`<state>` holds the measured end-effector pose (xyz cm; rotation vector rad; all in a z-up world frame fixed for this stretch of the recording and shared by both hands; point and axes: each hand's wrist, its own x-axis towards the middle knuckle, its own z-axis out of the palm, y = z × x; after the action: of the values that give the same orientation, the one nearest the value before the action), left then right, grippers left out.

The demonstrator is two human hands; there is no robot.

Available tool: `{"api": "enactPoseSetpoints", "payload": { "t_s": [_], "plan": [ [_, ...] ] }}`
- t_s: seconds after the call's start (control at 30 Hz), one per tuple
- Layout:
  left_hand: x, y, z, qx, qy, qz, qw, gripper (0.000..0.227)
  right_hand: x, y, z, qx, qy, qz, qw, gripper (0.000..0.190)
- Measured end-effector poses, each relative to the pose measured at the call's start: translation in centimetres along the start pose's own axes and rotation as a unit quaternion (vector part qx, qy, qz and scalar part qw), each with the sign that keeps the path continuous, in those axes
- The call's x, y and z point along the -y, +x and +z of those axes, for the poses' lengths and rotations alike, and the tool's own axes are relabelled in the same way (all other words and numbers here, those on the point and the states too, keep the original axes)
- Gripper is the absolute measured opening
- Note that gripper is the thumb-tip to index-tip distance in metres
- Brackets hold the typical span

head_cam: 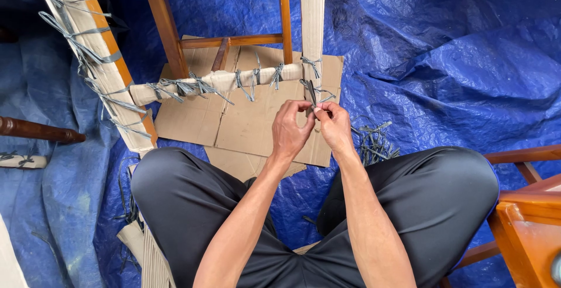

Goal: Tying and weaving strips of material onto a wooden chair frame.

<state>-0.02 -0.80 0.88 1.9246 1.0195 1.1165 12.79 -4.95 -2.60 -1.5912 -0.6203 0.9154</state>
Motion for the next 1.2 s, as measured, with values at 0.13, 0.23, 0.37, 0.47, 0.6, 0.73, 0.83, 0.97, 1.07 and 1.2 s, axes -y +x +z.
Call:
{"api": "enactPoseSetpoints", "payload": {
  "t_s": [0.13,0.23,0.37,0.47,0.6,0.73,0.83,0.97,1.07,1.2],
  "plan": [
    [0.9,-0.4,0.4,-0.006,0.021,0.027,0.999,0.022,-1.3,0.5,-0.3,0.012,0.009,-0.027,1.000,0.018],
    [1.4,-0.3,0.5,-0.022,0.059,0.039,0.997,0.017,-0.5,0.1,0.0,0.014,0.011,-0.032,0.999,0.018],
    [1.5,-0.4,0.7,-0.033,0.060,0.017,0.998,0.013,1.5,-0.8,0.6,-0.018,-0.059,-0.062,0.996,0.020],
    [1.2,-0.4,0.7,-0.027,0.034,-0.007,0.999,0.012,1.7,-0.9,0.6,-0.035,-0.098,-0.121,0.987,0.019],
    [0.1,0.0,0.2,-0.012,0.015,-0.004,1.000,0.011,1.3,-0.5,0.8,-0.054,-0.075,-0.144,0.985,0.015],
    [0.3,0.1,0.1,-0.011,0.033,0.018,0.999,0.012,0.0,0.5,0.9,-0.065,-0.044,-0.105,0.991,0.013],
    [0.2,0.2,-0.1,-0.011,0.038,-0.004,0.999,0.011,-1.3,1.3,0.8,-0.099,-0.006,-0.103,0.990,0.011],
    [1.0,0.5,-0.2,-0.029,0.040,-0.009,0.999,0.009,-1.8,1.7,0.6,-0.107,0.074,-0.104,0.986,0.010],
    [1.5,0.6,-0.1,-0.034,0.039,-0.016,0.999,0.009,-1.2,1.5,0.3,-0.122,0.067,-0.083,0.987,0.008],
    [1.7,0.7,-0.2,-0.038,0.038,-0.027,0.998,0.009,-1.2,1.5,0.2,-0.129,0.075,-0.084,0.985,0.007]
  ]
}}
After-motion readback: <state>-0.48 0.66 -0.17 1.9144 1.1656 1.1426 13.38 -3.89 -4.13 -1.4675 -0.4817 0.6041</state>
